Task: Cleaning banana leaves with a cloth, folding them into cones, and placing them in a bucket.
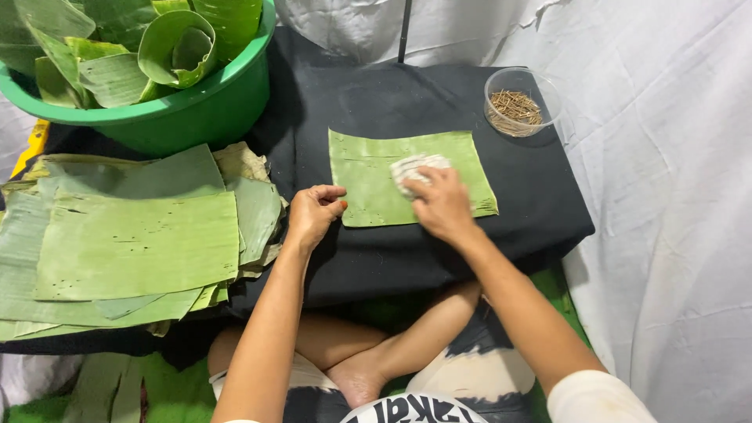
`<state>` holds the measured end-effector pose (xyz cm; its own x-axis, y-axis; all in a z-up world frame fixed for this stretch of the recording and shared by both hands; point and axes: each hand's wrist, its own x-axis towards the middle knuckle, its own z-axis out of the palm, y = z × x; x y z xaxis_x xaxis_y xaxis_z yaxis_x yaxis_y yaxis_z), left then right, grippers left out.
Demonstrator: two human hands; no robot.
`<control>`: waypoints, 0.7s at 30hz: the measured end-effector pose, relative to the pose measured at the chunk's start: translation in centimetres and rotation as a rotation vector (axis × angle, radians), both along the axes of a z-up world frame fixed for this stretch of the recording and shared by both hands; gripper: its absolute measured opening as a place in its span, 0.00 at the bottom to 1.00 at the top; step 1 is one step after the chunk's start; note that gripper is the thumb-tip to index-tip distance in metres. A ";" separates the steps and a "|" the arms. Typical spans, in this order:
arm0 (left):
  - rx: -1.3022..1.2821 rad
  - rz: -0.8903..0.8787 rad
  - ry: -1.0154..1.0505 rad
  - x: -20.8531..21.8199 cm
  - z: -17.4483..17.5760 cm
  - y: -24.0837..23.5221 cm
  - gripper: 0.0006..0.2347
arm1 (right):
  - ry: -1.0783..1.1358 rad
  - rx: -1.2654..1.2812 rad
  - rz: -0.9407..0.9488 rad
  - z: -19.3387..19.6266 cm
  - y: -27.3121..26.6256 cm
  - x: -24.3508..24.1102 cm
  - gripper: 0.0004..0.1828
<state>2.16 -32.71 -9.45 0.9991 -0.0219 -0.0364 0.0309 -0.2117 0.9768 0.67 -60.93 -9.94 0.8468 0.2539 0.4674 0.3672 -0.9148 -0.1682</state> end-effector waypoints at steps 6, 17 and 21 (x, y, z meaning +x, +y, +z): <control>0.027 -0.002 -0.001 -0.1 0.2 0.0 0.15 | 0.004 -0.042 -0.201 0.2 -6.8 -0.7 0.24; 0.047 0.011 0.028 0.4 -0.6 -0.1 0.16 | 0.016 0.018 0.131 -0.2 9.0 6.8 0.21; 0.067 0.037 0.040 0.6 -1.0 -0.2 0.15 | -0.031 0.022 0.052 -0.7 5.5 7.6 0.19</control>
